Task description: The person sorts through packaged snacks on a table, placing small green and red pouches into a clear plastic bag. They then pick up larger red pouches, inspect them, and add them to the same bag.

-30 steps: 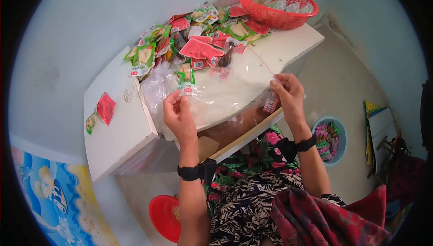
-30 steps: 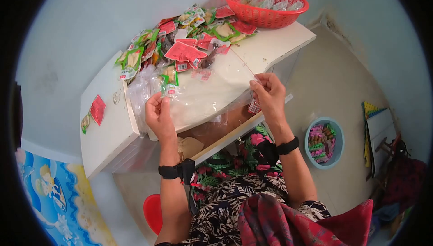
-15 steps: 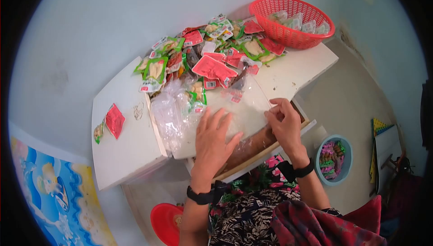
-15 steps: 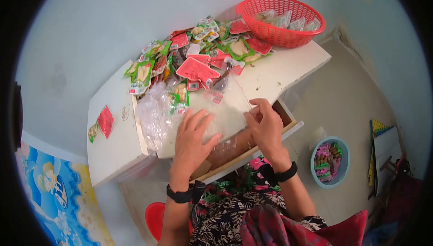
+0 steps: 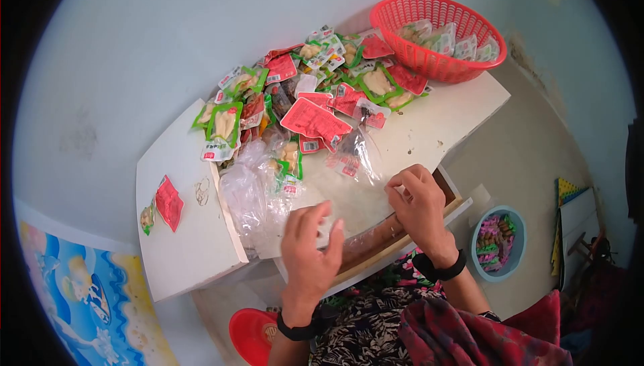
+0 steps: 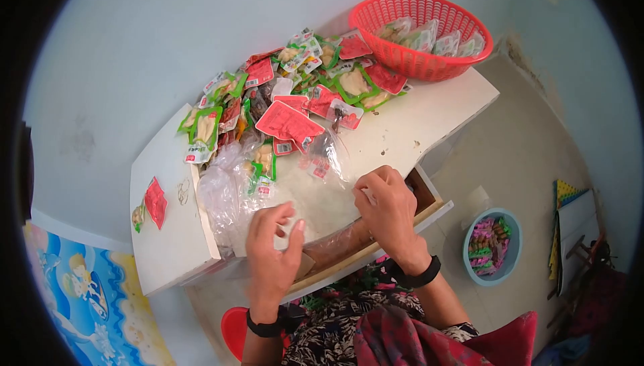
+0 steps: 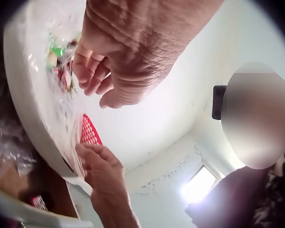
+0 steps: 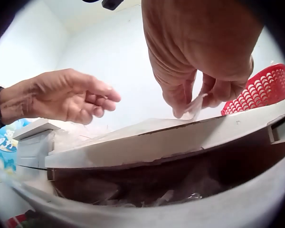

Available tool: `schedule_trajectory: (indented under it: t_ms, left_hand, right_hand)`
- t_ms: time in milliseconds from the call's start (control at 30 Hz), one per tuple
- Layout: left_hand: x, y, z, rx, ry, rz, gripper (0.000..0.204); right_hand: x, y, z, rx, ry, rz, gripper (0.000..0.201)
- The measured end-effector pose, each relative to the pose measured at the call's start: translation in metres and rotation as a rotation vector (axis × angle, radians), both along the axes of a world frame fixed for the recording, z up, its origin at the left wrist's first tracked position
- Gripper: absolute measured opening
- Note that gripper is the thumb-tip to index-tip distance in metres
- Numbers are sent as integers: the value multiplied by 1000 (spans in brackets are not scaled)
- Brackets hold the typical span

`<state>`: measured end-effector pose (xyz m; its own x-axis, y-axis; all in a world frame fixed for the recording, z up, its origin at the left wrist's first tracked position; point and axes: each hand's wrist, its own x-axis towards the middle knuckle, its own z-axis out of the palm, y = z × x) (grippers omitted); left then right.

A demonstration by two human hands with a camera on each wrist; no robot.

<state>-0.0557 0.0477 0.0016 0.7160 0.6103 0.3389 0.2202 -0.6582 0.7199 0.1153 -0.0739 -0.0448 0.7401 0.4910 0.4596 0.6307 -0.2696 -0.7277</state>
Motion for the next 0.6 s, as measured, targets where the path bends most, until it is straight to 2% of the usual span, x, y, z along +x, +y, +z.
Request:
schedule_trajectory:
  t_ms: [33, 67, 133, 167, 267, 400, 600]
  left_hand:
    - [3, -7, -1, -184, -63, -37, 33]
    - [9, -10, -6, -231, -101, -75, 30]
    - [25, -8, -25, -322, -182, -159, 26]
    - [30, -5, -33, -496, -185, -167, 26]
    - [38, 0, -36, -714, -212, -170, 19]
    - [40, 4, -42, -609, -192, -75, 12]
    - [37, 12, -45, -619, -206, -108, 6]
  right_hand:
    - [-4, -1, -1, 33, 11, 17, 14]
    - [-6, -2, -1, 66, 21, 35, 16]
    - [-7, -2, 0, 130, -133, 97, 20]
    - [-8, -3, 0, 161, -210, 122, 22]
    - [-15, -4, 5, 141, -285, 184, 23]
    - [-19, -1, 3, 160, -246, 239, 20]
    - [-8, 8, 18, 145, -215, 248, 15]
